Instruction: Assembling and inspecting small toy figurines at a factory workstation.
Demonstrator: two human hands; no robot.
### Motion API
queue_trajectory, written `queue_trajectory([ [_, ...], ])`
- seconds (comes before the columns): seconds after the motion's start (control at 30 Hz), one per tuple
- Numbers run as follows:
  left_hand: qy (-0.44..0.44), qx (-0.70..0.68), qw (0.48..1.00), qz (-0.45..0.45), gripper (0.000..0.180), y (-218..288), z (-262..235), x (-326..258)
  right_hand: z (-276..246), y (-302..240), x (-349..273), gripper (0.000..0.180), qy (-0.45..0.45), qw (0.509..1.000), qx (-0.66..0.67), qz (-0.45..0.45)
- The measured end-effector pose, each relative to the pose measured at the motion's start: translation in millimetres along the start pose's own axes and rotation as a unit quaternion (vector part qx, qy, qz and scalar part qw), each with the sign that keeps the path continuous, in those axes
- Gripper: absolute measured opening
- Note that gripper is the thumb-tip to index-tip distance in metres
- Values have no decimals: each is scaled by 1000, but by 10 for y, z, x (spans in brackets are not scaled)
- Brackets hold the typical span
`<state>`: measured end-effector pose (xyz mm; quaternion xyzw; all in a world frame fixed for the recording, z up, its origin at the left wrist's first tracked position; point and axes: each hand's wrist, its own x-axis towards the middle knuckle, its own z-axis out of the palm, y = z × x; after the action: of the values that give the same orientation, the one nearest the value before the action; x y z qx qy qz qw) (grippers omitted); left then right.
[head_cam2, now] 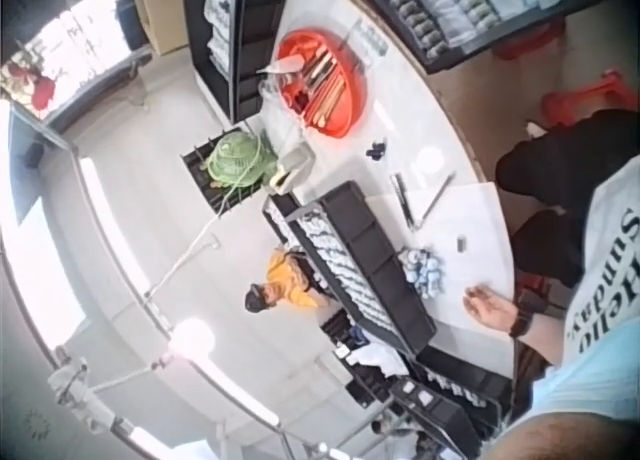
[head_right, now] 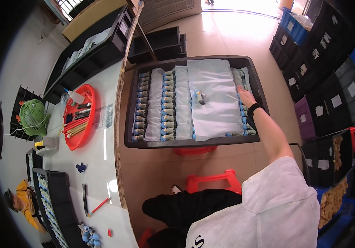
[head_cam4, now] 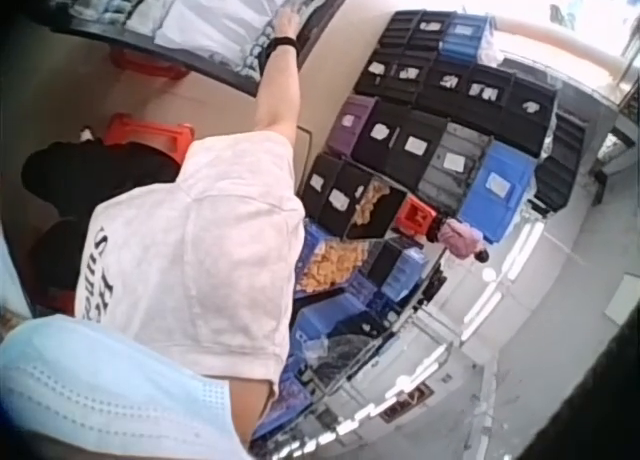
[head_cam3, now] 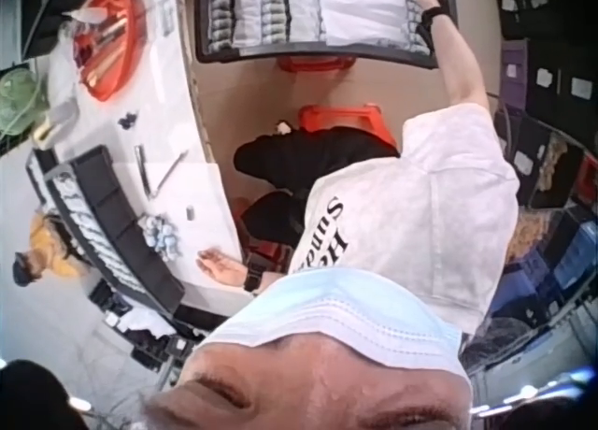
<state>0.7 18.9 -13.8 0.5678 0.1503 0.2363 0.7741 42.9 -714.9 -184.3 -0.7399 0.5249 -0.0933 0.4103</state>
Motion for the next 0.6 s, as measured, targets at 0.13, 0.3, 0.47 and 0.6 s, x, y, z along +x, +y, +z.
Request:
queue_trajectory([
  [0.13,7,-7,1000,-6,29,29,25,-9,-77,38,-1,68,-41,998,32,-22],
  [0.3,-9,-11,1000,9,30,-6,-10,-33,-182,-27,-36,69,33,996,-55,-59],
  [0.47,-22,2,1000,10,30,-30,19,-74,-178,70,119,81,19,999,3,27],
  [0.6,-75,-55,996,-11,32,-26,-182,-5,56,-34,238,93,-20,998,-37,42],
])
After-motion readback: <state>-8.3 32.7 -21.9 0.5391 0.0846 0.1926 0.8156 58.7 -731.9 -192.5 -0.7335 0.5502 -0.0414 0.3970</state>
